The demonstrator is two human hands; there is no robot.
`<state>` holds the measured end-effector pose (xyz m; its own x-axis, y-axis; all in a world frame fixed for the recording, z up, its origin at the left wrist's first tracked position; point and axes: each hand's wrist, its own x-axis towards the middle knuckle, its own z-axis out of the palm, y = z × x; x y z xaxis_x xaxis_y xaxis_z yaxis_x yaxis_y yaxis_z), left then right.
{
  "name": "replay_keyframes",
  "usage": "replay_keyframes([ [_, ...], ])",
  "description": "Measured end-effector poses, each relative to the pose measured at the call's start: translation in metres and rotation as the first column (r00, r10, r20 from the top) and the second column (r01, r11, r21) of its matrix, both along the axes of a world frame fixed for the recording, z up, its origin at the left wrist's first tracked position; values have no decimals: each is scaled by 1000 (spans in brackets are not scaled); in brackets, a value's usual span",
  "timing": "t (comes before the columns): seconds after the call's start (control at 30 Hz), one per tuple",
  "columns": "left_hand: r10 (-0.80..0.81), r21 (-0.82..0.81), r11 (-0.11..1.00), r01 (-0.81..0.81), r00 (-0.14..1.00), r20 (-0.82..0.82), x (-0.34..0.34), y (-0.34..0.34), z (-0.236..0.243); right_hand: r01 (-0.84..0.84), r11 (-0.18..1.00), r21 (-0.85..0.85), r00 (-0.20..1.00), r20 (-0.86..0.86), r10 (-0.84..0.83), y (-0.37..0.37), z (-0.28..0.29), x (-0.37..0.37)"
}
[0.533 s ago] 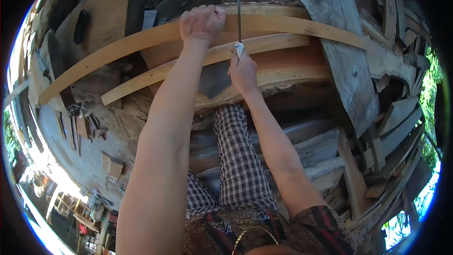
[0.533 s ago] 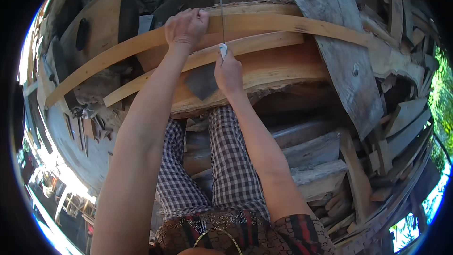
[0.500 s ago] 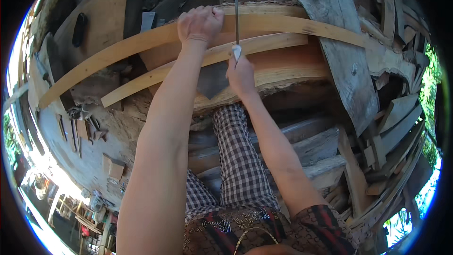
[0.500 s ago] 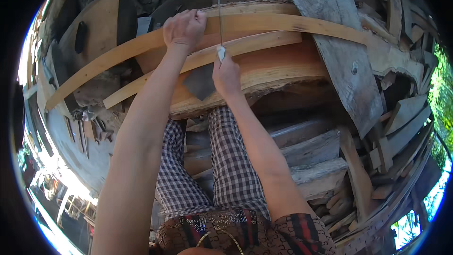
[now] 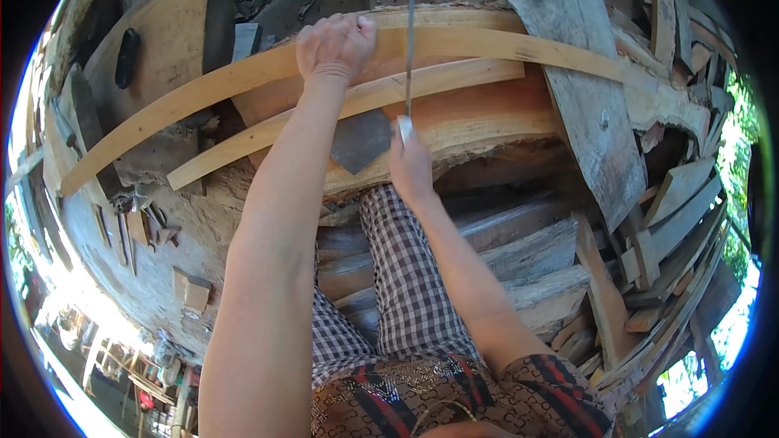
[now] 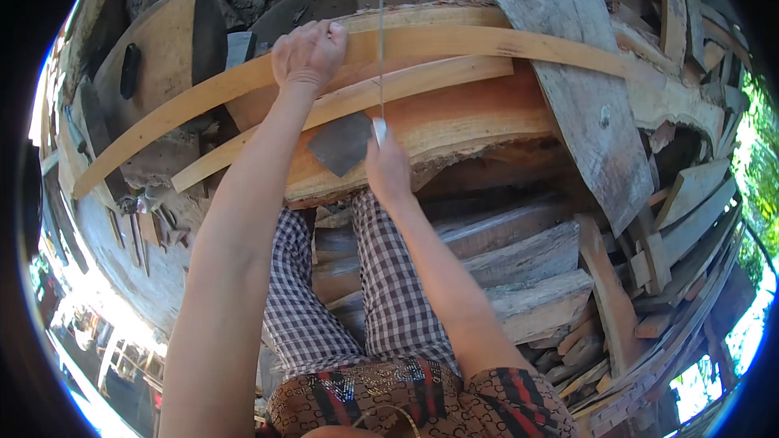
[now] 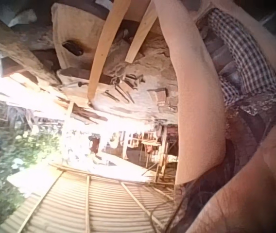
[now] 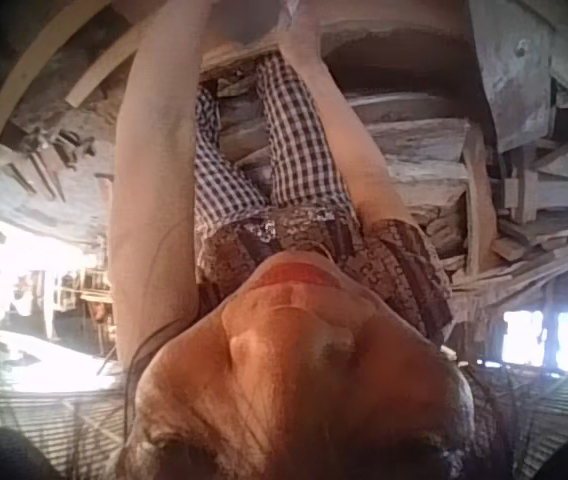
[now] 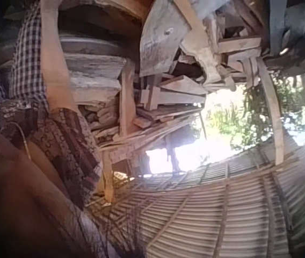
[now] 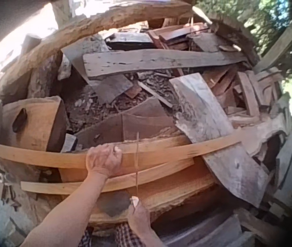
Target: The recorder uses a hand saw to cut a strip of wood while balancing on lumber in a workshop.
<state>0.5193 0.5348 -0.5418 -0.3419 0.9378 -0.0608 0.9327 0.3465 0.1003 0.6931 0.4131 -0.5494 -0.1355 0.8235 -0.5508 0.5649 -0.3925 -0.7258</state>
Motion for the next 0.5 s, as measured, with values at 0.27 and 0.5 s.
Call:
replay_keyframes([
  [0.27, 1, -65, 998, 1, 1000, 26, 4, -1, 2, -61, 997, -49, 998, -31, 59, 28, -3, -6],
  [0.5, 4, 21, 1000, -5, 1000, 28, 0, -2, -1, -187, 974, 125, 977, 125, 172, -22, -7, 12],
])
